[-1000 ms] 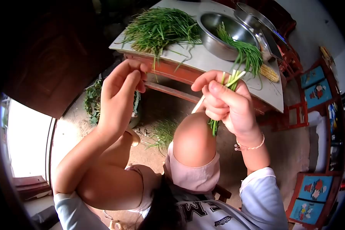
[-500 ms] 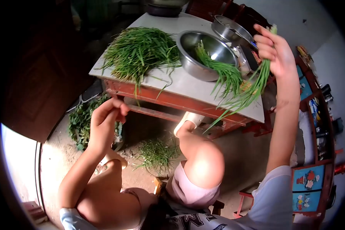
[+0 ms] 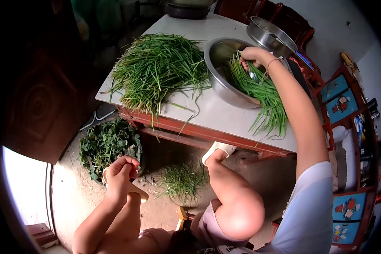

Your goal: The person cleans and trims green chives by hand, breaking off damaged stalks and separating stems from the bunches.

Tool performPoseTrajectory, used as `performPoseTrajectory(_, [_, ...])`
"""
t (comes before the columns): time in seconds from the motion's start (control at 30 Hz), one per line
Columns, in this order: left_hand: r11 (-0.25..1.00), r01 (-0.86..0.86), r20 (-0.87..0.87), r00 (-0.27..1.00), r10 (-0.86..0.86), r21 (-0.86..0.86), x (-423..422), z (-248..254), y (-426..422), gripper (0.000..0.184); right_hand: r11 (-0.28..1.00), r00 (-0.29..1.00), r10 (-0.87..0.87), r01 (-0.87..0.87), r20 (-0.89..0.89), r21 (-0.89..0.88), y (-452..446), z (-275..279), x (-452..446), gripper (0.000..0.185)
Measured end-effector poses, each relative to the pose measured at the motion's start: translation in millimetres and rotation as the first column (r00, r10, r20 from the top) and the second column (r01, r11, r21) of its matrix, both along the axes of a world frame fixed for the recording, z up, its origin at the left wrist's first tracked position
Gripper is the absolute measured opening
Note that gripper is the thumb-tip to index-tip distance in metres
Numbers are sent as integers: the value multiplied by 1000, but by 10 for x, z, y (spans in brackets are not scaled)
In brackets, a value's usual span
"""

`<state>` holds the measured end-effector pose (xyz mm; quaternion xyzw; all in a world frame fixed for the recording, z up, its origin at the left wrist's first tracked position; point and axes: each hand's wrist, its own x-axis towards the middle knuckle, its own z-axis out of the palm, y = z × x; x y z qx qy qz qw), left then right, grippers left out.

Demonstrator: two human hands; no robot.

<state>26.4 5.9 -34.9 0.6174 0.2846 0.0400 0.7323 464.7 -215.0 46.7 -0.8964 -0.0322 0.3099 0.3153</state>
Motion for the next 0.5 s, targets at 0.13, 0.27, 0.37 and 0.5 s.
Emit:
performPoseTrajectory(0.13, [999,23,0,1000,-23,23,-64,53,22,21,996,996,78,-79,-52,-33,-31,10,25,13])
performPoseTrajectory(0.27, [802,121,143,958,-249,585,-216,385,-47,16,883,977,155,-69,150,-464,55,210,-27,43])
performPoseTrajectory(0.37, [167,-196,257,761,-596,966,-365,775,-153,14,753,614,568,-117,549,-648,129,580,-384,44])
performPoseTrajectory(0.5, [315,-207,370,652,-662,926,-655,1223,-335,21,896,244,314,-394,917,-202,231,754,-1204,25])
